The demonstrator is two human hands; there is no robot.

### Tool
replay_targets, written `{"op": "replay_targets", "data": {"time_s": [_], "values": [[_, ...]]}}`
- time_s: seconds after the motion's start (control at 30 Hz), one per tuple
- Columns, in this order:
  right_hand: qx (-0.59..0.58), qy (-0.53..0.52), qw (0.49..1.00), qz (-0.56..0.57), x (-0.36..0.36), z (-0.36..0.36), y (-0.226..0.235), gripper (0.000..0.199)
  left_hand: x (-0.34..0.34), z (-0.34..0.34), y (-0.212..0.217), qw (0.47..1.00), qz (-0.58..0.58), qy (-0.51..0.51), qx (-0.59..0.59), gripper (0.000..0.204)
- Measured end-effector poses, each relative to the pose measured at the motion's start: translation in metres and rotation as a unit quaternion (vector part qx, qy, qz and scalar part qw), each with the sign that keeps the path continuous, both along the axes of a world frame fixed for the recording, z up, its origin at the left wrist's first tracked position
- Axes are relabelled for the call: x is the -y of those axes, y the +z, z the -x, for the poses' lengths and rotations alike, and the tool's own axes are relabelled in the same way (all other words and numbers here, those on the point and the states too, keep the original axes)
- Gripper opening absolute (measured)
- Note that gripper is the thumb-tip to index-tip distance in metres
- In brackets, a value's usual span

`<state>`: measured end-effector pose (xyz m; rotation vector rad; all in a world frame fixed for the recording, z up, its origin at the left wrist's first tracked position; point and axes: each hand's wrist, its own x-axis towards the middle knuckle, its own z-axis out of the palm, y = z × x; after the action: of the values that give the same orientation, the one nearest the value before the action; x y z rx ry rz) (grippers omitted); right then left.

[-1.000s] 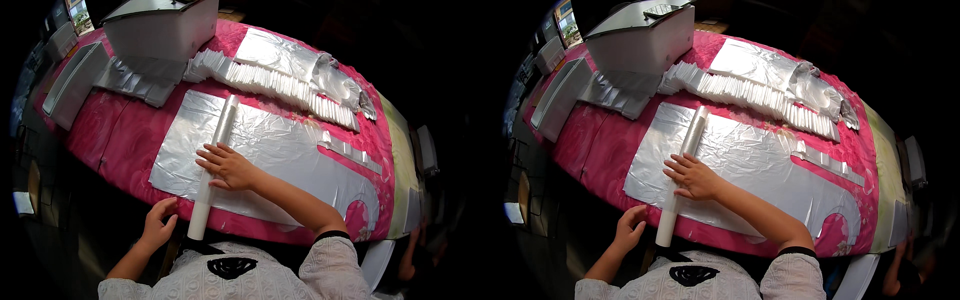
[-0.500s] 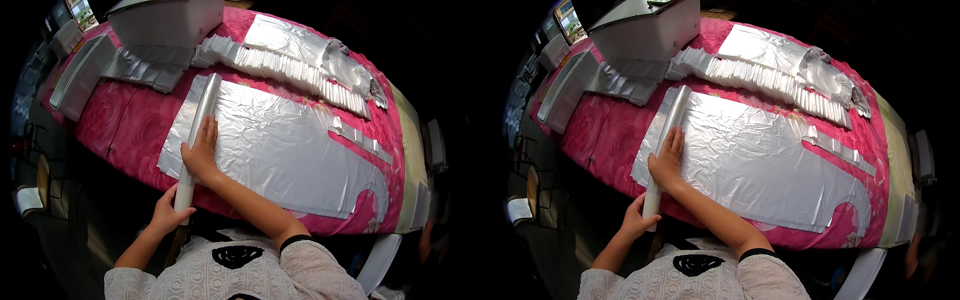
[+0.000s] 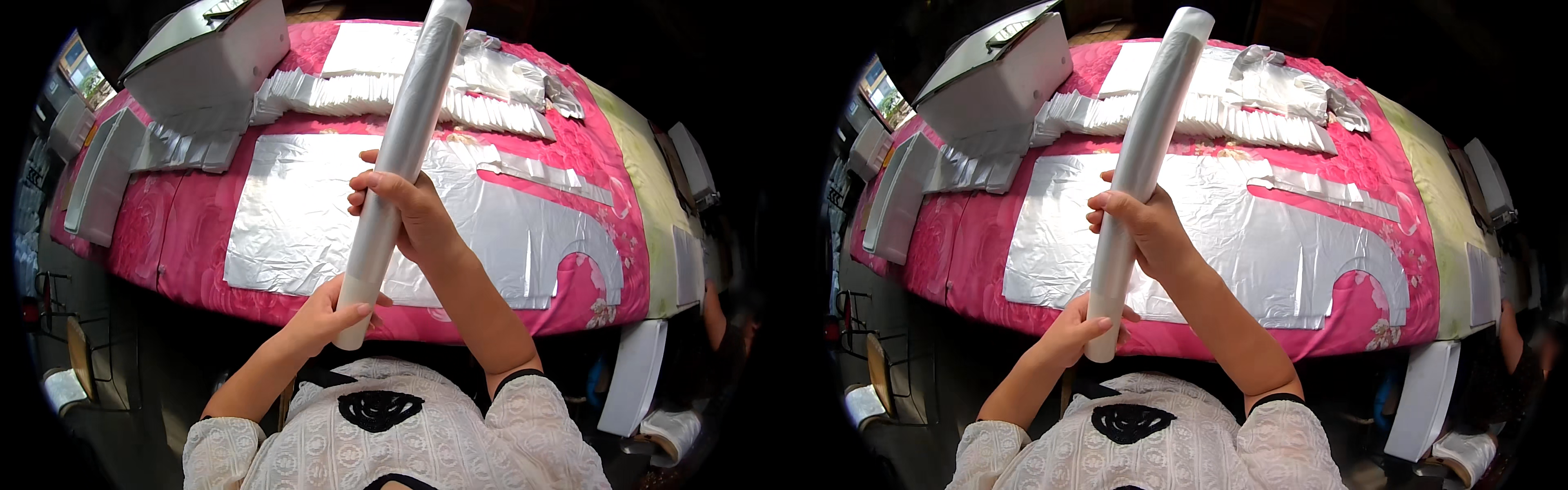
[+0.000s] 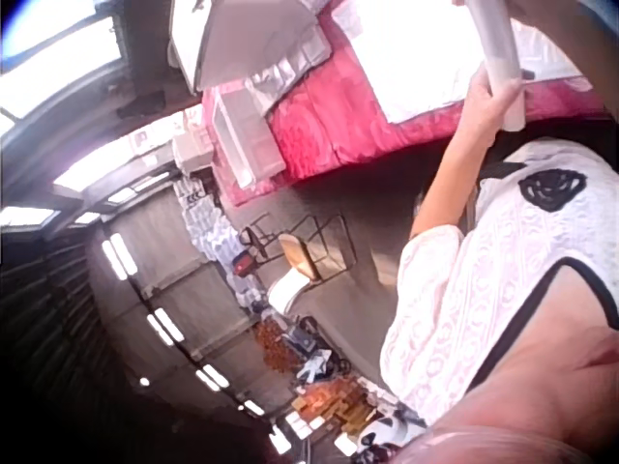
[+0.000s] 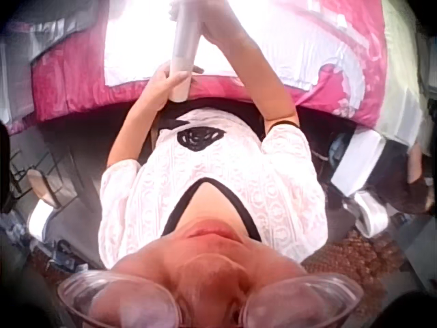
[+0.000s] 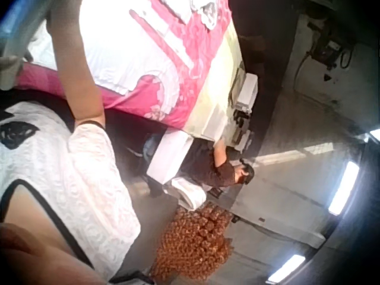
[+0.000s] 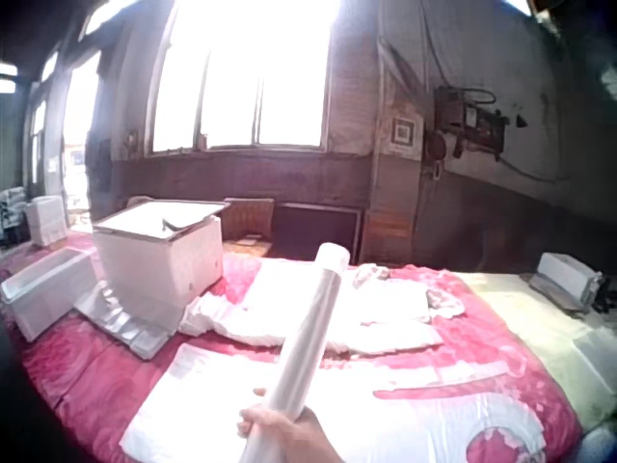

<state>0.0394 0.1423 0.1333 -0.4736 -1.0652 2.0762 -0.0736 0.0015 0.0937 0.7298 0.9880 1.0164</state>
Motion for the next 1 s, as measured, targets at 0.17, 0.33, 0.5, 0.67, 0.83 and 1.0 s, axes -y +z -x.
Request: {"op": "replay_targets", "data": {"time_s": [0.17, 0.33, 0.5, 0.67, 0.83, 1.0], "values": [[0.037, -0.056, 0.997, -0.025, -0.008, -0.022, -0.007, 0.061, -0.016, -0.034, -0.005, 0.99, -0.026, 0.056, -0.129, 0.04], [-0.008, 0.021, 0.994, -0.108, -0.008, -0.055, -0.017, 0.049, -0.017, -0.046, -0.003, 0.984, -0.076, 0.069, -0.145, 0.032], [0.04, 0.038, 0.996, -0.064, -0.007, -0.081, -0.037, 0.044, -0.012, -0.048, -0.002, 0.984, -0.084, 0.063, -0.142, 0.03], [0.095, 0.06, 0.99, -0.088, 0.003, -0.09, -0.04, 0.044, -0.01, -0.046, -0.003, 0.992, -0.071, 0.064, -0.082, 0.031], [0.073, 0.083, 0.99, -0.084, 0.009, -0.086, -0.041, 0.036, -0.006, -0.044, -0.009, 0.995, -0.099, 0.006, 0.02, 0.041], [0.004, 0.162, 0.985, -0.065, 0.02, -0.09, -0.039, 0.024, -0.005, -0.036, -0.008, 0.971, -0.128, -0.145, 0.14, 0.056]]}}
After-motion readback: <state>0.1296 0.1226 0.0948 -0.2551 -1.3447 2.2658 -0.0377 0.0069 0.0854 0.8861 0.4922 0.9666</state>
